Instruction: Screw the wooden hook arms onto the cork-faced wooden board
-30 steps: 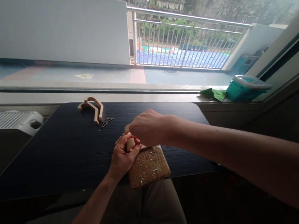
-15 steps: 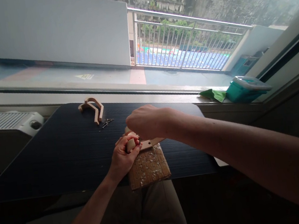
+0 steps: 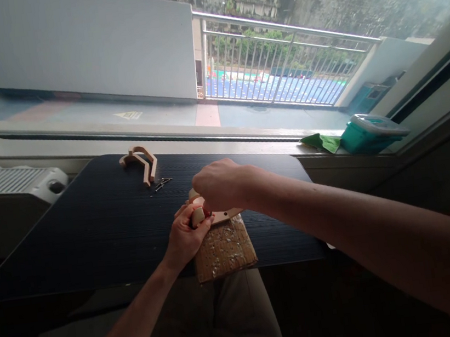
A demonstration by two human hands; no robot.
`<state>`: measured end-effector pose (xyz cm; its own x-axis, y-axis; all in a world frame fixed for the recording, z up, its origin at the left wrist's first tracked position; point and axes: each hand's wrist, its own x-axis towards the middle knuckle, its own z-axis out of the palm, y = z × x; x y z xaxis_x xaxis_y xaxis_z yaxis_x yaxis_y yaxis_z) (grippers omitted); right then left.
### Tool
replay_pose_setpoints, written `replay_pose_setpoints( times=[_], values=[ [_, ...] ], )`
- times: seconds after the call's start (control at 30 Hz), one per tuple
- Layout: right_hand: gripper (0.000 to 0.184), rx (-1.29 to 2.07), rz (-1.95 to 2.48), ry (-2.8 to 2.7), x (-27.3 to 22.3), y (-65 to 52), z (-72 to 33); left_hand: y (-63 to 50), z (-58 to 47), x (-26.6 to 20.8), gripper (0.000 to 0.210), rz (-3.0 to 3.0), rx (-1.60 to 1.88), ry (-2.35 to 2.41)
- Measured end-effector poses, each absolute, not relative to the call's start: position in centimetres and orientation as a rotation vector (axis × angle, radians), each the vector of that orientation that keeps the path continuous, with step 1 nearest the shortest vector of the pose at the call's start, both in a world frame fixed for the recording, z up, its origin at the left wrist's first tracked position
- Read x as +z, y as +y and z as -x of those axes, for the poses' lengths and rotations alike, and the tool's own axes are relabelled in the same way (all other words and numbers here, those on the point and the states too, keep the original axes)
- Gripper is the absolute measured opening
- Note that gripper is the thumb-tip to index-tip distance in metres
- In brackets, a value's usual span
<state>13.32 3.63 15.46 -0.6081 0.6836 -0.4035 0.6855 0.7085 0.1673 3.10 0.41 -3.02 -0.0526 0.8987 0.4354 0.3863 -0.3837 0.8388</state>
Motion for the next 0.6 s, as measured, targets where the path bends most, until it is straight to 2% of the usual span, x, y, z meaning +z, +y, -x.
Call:
replay_pose_setpoints(
  times=[0.13, 0.33, 0.6],
  values=[
    [0.018, -0.035, -0.973, 2.475, 15.6, 3.5, -13.2, 0.3, -3.1, -2.8, 0.011, -1.772, 1.419, 1.341],
    [0.024, -0.076, -1.033, 2.533, 15.0, 4.2, -13.9, 0.6, -2.8, -3.0, 0.028, -1.764, 1.397, 1.334],
    [0.025, -0.111, -1.115, 2.497, 15.0, 4.4, -14.3, 1.2, -2.0, -0.8, 0.024, -1.958, 1.141, 1.319]
  ],
)
